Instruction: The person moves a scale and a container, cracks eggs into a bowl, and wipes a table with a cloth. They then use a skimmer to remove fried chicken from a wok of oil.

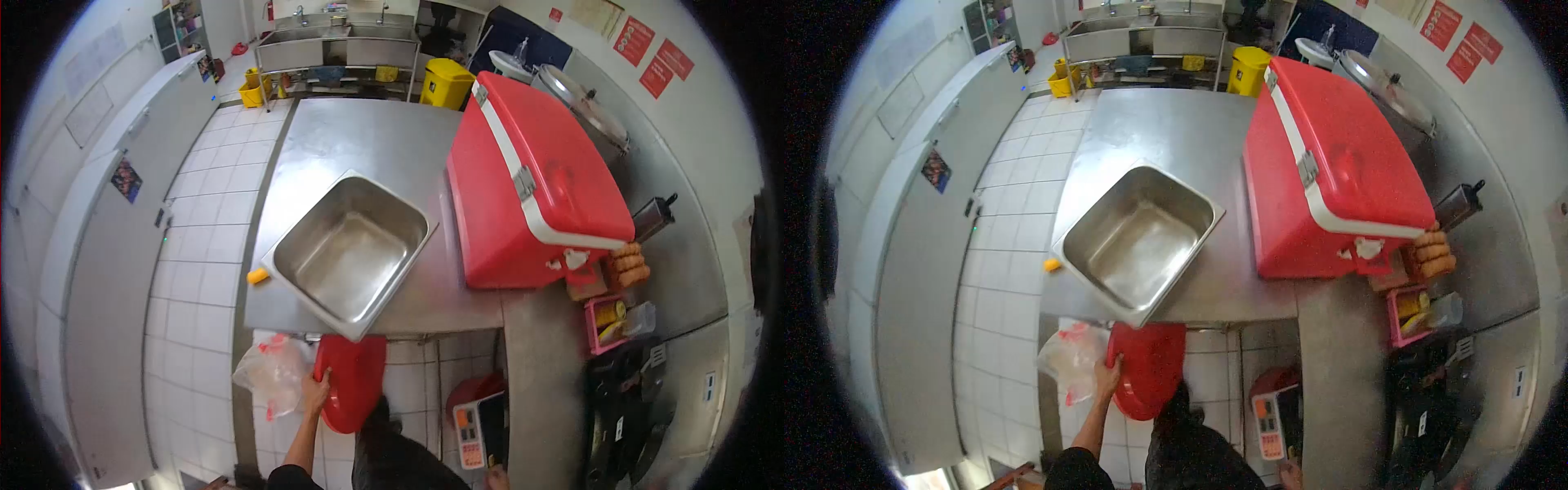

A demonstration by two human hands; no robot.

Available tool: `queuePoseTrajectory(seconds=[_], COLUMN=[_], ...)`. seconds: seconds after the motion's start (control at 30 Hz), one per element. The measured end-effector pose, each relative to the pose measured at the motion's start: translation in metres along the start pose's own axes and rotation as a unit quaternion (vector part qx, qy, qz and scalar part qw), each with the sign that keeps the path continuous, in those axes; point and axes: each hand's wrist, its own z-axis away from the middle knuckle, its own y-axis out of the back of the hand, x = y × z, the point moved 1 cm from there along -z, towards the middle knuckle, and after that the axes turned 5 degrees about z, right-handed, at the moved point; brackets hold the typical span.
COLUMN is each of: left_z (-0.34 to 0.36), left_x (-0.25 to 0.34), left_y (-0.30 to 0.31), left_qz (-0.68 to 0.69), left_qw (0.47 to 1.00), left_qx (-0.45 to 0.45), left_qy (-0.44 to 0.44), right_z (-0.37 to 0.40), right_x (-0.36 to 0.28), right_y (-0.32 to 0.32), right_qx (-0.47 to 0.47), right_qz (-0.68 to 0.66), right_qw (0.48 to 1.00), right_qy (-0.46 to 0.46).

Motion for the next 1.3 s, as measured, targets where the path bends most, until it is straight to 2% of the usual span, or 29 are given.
queuePoseTrajectory(seconds=[0.07, 0.17, 0.2, 0.27, 0.3, 0.37, 0.4, 0.47, 0.5, 0.57, 0.7, 0.73, 0.83, 0.9, 1.03, 1.07, 1.1, 1.13, 1.17, 1.2, 1.27, 1.3], left_z=[-0.041, -0.074, -0.085, -0.109, -0.119, -0.134, -0.14, -0.151, -0.156, -0.163, -0.171, -0.172, -0.177, -0.18, -0.171, -0.163, -0.153, -0.138, -0.119, -0.097, -0.041, -0.01], left_x=[-0.019, -0.077, -0.094, -0.118, -0.128, -0.147, -0.153, -0.166, -0.171, -0.183, -0.203, -0.207, -0.214, -0.208, -0.171, -0.156, -0.139, -0.121, -0.103, -0.085, -0.054, -0.042], left_y=[-0.03, -0.075, -0.094, -0.129, -0.144, -0.167, -0.175, -0.19, -0.2, -0.213, -0.234, -0.236, -0.24, -0.238, -0.237, -0.241, -0.245, -0.254, -0.261, -0.267, -0.273, -0.274], left_qz=[0.05, 0.089, 0.09, 0.065, 0.05, 0.0, -0.023, -0.066, -0.082, -0.11, -0.149, -0.16, -0.187, -0.204, -0.248, -0.254, -0.259, -0.256, -0.248, -0.236, -0.212, -0.204], left_qw=[0.999, 0.994, 0.993, 0.991, 0.99, 0.987, 0.986, 0.982, 0.98, 0.975, 0.967, 0.965, 0.959, 0.957, 0.95, 0.948, 0.945, 0.94, 0.933, 0.924, 0.898, 0.882], left_qx=[-0.005, -0.03, -0.047, -0.071, -0.084, -0.108, -0.116, -0.129, -0.136, -0.145, -0.164, -0.167, -0.177, -0.177, -0.187, -0.191, -0.2, -0.214, -0.234, -0.259, -0.319, -0.353], left_qy=[0.006, 0.053, 0.068, 0.092, 0.103, 0.117, 0.12, 0.122, 0.123, 0.126, 0.125, 0.126, 0.119, 0.109, 0.045, 0.012, -0.024, -0.067, -0.113, -0.154, -0.218, -0.238], right_z=[-0.007, 0.064, 0.074, 0.056, 0.066, 0.09, 0.103, 0.118, 0.13, 0.156, 0.188, 0.196, 0.201, 0.203, 0.195, 0.196, 0.194, 0.184, 0.195, 0.203, 0.222, 0.237], right_x=[-0.015, 0.004, 0.003, -0.003, -0.016, -0.057, -0.072, -0.1, -0.113, -0.129, -0.121, -0.125, -0.095, -0.088, -0.058, -0.068, -0.057, -0.044, -0.056, -0.052, -0.041, -0.029], right_y=[0.011, 0.004, -0.004, -0.021, -0.024, -0.019, -0.019, -0.023, -0.025, -0.027, -0.034, -0.032, -0.05, -0.054, -0.073, -0.065, -0.075, -0.087, -0.069, -0.071, -0.066, -0.063], right_qx=[0.006, -0.003, 0.034, -0.042, -0.014, 0.018, 0.026, -0.002, 0.005, 0.0, 0.027, 0.032, 0.002, 0.007, 0.046, 0.049, 0.08, 0.098, 0.103, 0.155, 0.249, 0.344], right_qz=[-0.024, -0.116, -0.143, -0.229, -0.256, -0.185, -0.203, -0.088, -0.102, -0.215, -0.256, -0.267, -0.234, -0.203, -0.268, -0.28, -0.309, -0.288, -0.27, -0.277, -0.401, -0.46], right_qw=[1.0, 0.993, 0.989, 0.971, 0.964, 0.983, 0.978, 0.995, 0.994, 0.972, 0.957, 0.948, 0.947, 0.959, 0.949, 0.943, 0.939, 0.941, 0.942, 0.94, 0.872, 0.809], right_qy=[0.009, 0.005, -0.029, -0.054, -0.074, -0.014, -0.031, -0.037, -0.046, -0.098, -0.134, -0.171, -0.219, -0.199, -0.156, -0.173, -0.13, -0.149, -0.169, -0.128, -0.132, -0.125])
